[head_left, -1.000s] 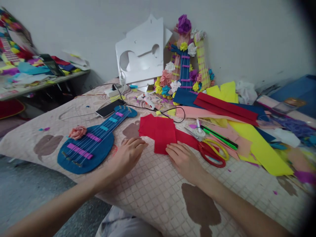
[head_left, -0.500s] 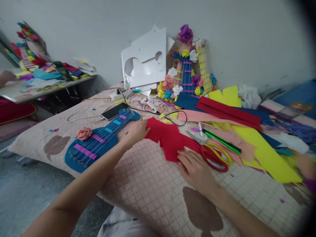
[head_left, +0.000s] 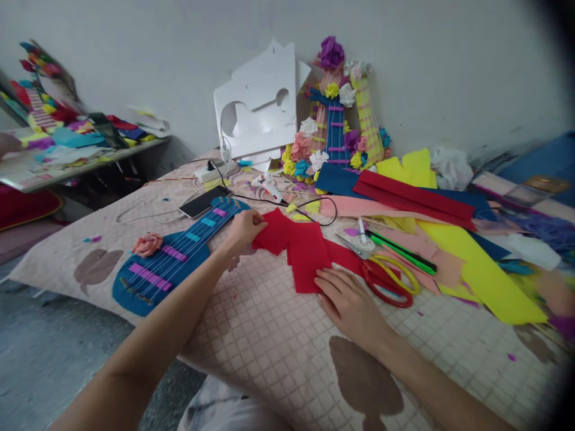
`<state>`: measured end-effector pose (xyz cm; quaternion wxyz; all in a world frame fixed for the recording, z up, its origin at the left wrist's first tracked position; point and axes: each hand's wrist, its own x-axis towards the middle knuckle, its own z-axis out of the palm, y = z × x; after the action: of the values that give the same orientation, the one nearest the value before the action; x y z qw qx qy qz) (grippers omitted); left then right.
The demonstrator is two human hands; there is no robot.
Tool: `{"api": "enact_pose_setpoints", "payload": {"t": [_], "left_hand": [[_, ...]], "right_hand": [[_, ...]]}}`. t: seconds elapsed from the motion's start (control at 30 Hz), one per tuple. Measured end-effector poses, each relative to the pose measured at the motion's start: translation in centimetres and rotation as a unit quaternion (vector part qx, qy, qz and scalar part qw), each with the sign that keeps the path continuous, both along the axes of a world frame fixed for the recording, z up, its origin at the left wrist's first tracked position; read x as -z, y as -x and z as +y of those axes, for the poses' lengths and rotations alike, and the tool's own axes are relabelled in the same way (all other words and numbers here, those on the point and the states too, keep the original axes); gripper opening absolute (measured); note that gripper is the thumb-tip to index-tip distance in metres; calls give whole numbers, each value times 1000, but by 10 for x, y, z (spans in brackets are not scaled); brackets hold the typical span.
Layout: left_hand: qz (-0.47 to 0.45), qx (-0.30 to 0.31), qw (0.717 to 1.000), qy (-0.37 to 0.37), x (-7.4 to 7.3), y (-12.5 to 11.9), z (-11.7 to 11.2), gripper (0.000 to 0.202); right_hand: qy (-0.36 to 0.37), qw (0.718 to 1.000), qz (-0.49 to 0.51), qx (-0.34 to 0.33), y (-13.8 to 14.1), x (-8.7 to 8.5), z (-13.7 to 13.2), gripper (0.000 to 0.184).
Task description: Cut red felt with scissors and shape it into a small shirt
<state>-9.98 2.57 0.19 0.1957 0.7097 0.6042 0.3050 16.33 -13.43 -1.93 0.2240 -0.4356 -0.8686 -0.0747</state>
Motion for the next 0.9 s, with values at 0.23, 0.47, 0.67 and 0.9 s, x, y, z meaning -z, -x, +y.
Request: {"api": "enact_pose_setpoints", "payload": {"t": [0.23, 0.47, 0.67, 0.9], "left_hand": [[43, -36, 997, -53, -1, 10, -5, 20], [57, -23, 989, -133, -5, 11, -7, 20], [-99, -84, 990, -58, 6, 13, 0, 23], [-103, -61, 993, 12, 15, 15, 2, 25]], "right_hand": [[-3, 1000, 0, -2, -1, 0, 1, 26], [2, 1000, 3, 1, -2, 3, 1, 28], [8, 1000, -2, 1, -2, 3, 1, 28], [5, 1000, 0, 2, -1, 2, 0, 29]]}}
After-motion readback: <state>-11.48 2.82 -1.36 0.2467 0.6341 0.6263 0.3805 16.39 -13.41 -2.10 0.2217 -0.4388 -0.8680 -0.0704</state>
